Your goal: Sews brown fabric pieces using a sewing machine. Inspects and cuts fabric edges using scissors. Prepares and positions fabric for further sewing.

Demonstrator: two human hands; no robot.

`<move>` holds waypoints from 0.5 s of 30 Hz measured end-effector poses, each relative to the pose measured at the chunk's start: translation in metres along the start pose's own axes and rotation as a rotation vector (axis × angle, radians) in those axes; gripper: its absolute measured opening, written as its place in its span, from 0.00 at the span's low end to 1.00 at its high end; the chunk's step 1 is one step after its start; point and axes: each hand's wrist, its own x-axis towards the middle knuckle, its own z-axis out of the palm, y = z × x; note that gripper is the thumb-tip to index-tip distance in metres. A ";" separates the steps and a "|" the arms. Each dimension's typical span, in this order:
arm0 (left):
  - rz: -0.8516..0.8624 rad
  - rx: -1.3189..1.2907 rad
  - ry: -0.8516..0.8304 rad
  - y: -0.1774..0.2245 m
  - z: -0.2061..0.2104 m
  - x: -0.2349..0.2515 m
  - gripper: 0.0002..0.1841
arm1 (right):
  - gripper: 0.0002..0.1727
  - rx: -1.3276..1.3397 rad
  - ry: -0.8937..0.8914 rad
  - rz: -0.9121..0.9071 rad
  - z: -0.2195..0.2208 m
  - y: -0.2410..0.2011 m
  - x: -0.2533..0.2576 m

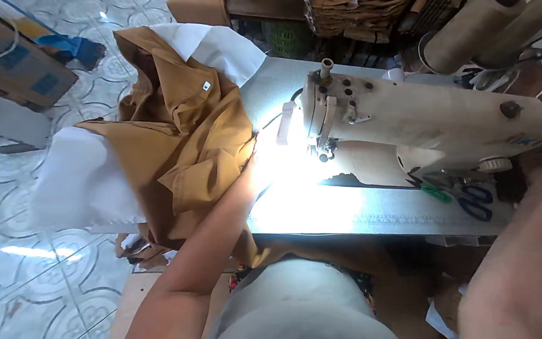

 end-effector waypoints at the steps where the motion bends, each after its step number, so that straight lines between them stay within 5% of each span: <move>1: -0.014 0.023 -0.009 -0.005 0.003 0.002 0.14 | 0.26 0.158 -0.062 -0.127 -0.007 0.033 0.009; 3: -0.154 0.007 -0.102 -0.017 0.001 0.011 0.15 | 0.28 0.332 -0.137 -0.253 -0.014 0.069 0.015; 5: -0.351 -0.176 -0.141 -0.032 -0.015 0.030 0.20 | 0.27 0.310 -0.111 -0.194 -0.021 0.079 0.019; 9: -0.327 -0.240 0.124 -0.084 -0.017 0.060 0.12 | 0.28 -0.076 -0.013 -0.060 -0.045 0.086 0.063; 12: -0.505 -0.415 0.344 -0.080 -0.026 0.048 0.13 | 0.31 -0.436 0.076 -0.164 -0.031 0.027 0.018; 15: -0.626 -0.809 0.552 -0.074 -0.022 0.029 0.13 | 0.26 -0.601 0.141 -0.377 -0.017 0.016 -0.056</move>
